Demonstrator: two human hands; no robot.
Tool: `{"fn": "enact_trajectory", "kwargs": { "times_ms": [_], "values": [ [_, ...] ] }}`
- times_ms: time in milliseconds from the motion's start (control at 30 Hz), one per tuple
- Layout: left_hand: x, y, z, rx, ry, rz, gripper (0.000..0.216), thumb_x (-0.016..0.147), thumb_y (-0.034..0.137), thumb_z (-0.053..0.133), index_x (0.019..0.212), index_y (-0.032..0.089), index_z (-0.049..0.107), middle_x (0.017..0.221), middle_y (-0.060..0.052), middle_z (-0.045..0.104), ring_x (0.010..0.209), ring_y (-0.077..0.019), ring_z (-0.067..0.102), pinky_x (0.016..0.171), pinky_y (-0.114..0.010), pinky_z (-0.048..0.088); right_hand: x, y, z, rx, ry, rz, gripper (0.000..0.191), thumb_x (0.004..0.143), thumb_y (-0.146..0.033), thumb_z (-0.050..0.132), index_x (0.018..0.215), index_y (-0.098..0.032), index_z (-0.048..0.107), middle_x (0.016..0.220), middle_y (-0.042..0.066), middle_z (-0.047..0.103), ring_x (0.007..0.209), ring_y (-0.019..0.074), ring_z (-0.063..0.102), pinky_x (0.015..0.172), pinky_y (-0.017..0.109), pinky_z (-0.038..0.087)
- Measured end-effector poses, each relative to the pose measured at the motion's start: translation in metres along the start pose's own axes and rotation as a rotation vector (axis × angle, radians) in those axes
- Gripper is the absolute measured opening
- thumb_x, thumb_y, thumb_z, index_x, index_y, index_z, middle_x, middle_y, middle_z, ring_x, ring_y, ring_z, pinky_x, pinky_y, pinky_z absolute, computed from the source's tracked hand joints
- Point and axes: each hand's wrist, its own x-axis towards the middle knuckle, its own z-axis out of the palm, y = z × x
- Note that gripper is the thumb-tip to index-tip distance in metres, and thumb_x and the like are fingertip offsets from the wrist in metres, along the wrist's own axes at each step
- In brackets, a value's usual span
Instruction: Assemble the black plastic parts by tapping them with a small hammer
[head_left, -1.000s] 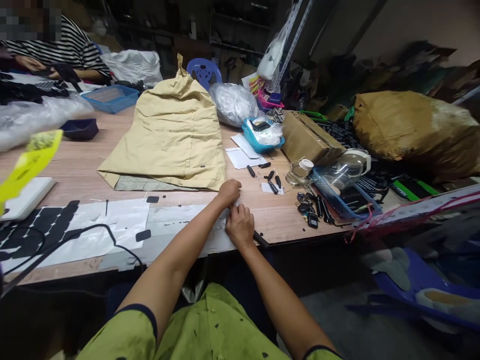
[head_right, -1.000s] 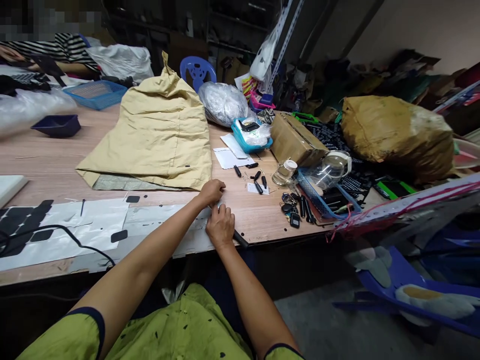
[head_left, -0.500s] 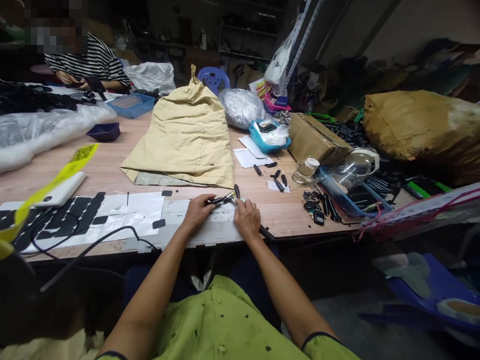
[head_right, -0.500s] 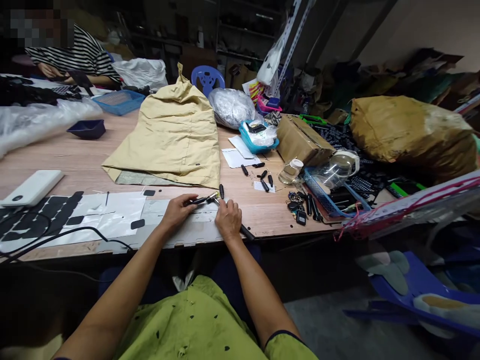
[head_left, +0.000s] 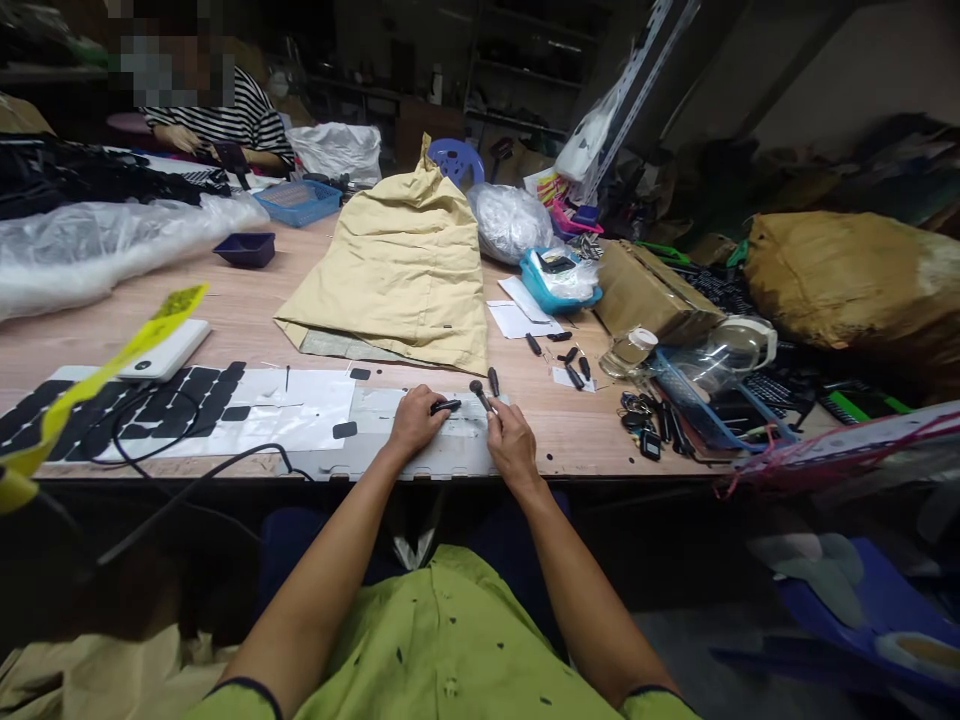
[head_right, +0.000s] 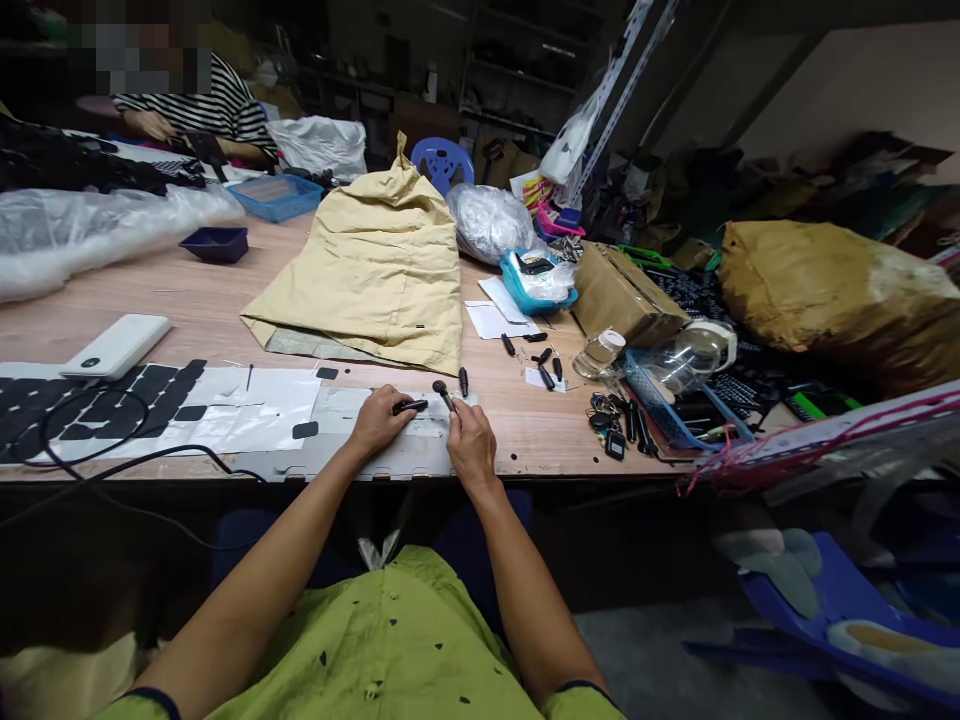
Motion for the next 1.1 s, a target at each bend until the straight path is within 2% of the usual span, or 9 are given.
{"fn": "enact_trajectory", "kwargs": {
  "times_ms": [167,367,600,833,933,1100],
  "values": [
    [-0.001,0.004,-0.001,0.052,-0.028,-0.005,0.017,0.083,0.021,0.068,0.096,0.022,0.079,0.090,-0.006,0.065,0.098,-0.0253,0.062,0.090,-0.039,0.050,-0.005,-0.007,0.000,0.119,-0.020,-0.004,0.036,0.095,-0.021,0.042,0.117,-0.019,0.071,0.103,0.008,0.072,0.096,0.0195,0.065,0.085,0.030,0.052],
    [-0.001,0.004,0.000,0.071,-0.034,0.003,0.017,0.086,0.022,0.067,0.096,0.024,0.079,0.091,-0.006,0.065,0.098,-0.0243,0.061,0.090,-0.038,0.049,-0.013,-0.018,-0.005,0.092,0.022,-0.095,0.039,0.099,-0.024,0.039,0.123,-0.019,0.069,0.104,0.010,0.071,0.097,0.0195,0.066,0.088,0.030,0.052],
    [0.000,0.002,0.003,0.035,-0.033,-0.012,0.015,0.085,0.022,0.068,0.094,0.025,0.079,0.091,-0.005,0.064,0.097,-0.0239,0.060,0.089,-0.038,0.048,-0.015,-0.016,-0.002,0.058,-0.019,-0.060,0.037,0.097,-0.021,0.041,0.119,-0.020,0.070,0.102,0.008,0.071,0.095,0.0189,0.066,0.085,0.029,0.052],
    [-0.001,0.007,-0.001,0.036,-0.054,-0.028,0.013,0.085,0.023,0.067,0.089,0.024,0.079,0.087,-0.005,0.063,0.095,-0.0240,0.060,0.087,-0.037,0.049,-0.019,-0.027,0.001,0.125,-0.049,-0.122,0.037,0.097,-0.023,0.041,0.120,-0.020,0.070,0.102,0.008,0.071,0.095,0.0180,0.066,0.086,0.028,0.052],
    [-0.002,0.009,-0.002,0.023,-0.052,-0.037,0.013,0.085,0.022,0.067,0.091,0.024,0.079,0.087,-0.005,0.064,0.095,-0.0242,0.061,0.088,-0.037,0.049,-0.019,-0.023,0.004,0.106,-0.053,-0.093,0.036,0.096,-0.022,0.043,0.118,-0.021,0.071,0.101,0.008,0.071,0.094,0.0186,0.065,0.084,0.028,0.051],
    [-0.002,0.007,0.002,-0.011,-0.015,-0.030,0.012,0.088,0.024,0.064,0.089,0.023,0.076,0.090,-0.005,0.065,0.098,-0.0238,0.061,0.091,-0.037,0.049,-0.013,-0.006,-0.001,-0.062,0.040,-0.029,0.036,0.096,-0.021,0.044,0.119,-0.022,0.071,0.098,0.008,0.067,0.092,0.0202,0.060,0.079,0.029,0.047]
  ]
}}
